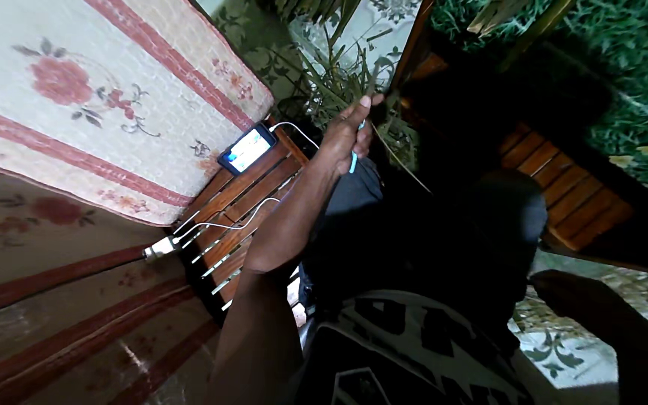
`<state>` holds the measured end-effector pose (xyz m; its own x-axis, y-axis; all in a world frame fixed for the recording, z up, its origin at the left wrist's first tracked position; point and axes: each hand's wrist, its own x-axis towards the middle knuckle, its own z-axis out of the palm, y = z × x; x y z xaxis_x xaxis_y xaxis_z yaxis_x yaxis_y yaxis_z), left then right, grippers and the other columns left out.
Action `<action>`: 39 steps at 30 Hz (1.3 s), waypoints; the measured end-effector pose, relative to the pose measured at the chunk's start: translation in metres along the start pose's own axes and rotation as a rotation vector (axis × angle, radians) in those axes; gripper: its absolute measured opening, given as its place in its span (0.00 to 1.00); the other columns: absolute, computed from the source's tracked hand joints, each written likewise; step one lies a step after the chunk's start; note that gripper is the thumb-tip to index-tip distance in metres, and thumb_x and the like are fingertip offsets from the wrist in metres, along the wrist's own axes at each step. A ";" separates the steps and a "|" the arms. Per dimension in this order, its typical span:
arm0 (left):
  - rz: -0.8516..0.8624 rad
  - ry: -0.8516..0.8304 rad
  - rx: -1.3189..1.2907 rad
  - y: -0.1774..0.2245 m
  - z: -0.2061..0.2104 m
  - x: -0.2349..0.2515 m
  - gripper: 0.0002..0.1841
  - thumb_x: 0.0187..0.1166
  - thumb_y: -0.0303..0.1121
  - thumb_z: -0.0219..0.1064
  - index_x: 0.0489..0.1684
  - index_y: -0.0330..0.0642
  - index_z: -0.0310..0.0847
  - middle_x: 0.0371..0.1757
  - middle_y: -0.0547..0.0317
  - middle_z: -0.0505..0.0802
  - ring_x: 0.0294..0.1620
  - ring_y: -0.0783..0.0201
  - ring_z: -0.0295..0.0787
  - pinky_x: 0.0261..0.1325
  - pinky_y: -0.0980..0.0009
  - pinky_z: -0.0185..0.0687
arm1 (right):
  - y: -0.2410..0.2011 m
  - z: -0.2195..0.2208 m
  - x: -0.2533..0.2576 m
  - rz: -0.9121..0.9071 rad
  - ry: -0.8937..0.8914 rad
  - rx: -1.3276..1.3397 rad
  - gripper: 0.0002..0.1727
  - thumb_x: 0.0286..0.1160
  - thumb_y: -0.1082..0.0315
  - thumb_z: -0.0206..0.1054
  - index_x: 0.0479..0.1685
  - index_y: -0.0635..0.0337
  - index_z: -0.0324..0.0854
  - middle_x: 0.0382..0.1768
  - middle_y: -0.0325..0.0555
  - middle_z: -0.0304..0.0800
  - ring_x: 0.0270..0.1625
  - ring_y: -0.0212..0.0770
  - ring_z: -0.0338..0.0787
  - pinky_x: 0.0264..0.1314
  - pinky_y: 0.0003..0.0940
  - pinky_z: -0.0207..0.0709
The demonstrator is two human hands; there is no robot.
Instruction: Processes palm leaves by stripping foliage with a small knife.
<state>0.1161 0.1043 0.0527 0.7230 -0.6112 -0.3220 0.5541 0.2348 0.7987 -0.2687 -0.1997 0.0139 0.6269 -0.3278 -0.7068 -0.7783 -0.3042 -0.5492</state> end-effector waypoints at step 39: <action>-0.232 -0.281 0.032 -0.083 0.053 -0.040 0.12 0.94 0.37 0.48 0.57 0.44 0.75 0.15 0.66 0.73 0.09 0.74 0.67 0.14 0.80 0.68 | -0.122 0.052 0.026 -0.542 0.120 0.025 0.16 0.81 0.62 0.60 0.49 0.67 0.85 0.23 0.34 0.82 0.20 0.21 0.76 0.24 0.20 0.75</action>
<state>0.0193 0.0688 0.0262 0.4355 -0.8303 -0.3477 0.6736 0.0444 0.7377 -0.1593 -0.1250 0.0391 0.9363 -0.2301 -0.2654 -0.3430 -0.4368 -0.8316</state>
